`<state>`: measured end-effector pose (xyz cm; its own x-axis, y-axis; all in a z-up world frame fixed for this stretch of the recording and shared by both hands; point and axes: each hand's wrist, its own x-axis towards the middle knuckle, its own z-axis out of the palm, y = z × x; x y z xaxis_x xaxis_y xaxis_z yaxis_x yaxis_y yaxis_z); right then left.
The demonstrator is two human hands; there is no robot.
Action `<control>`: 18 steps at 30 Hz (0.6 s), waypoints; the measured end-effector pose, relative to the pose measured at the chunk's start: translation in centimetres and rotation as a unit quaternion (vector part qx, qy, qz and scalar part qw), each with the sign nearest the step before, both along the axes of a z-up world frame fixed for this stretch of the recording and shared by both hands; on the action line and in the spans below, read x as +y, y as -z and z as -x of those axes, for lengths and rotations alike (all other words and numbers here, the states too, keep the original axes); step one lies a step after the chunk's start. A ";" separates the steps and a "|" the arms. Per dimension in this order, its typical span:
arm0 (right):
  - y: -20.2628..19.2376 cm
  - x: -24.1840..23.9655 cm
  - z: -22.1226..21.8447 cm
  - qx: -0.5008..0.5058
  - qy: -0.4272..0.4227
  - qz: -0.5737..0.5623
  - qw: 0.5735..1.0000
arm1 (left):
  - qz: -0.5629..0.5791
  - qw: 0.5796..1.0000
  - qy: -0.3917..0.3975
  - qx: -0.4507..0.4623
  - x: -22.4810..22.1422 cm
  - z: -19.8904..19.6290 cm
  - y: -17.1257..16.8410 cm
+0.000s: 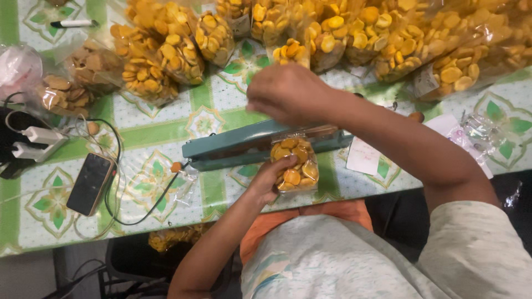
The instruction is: The person repeatedly fills clear plastic bags with yellow snack chips, folds the top, and uses a handheld heat sealer to close each bag. After sealing, the person places the finished bag on the table among other completed bags.
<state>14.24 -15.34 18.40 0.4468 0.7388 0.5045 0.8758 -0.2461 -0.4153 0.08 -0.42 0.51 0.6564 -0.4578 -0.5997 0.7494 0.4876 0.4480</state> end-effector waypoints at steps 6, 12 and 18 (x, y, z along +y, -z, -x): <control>0.1 -5.5 9.8 0.171 -0.155 0.312 0.922 | -0.033 0.999 0.009 0.003 0.1 0.3 -1.2; 11.4 -9.1 4.2 0.185 0.178 0.178 0.950 | -0.003 0.999 -0.009 -0.034 -0.1 0.2 -1.3; 16.0 -6.7 -0.7 0.454 0.149 0.042 0.878 | -0.017 1.000 -0.009 -0.018 0.0 0.1 -1.9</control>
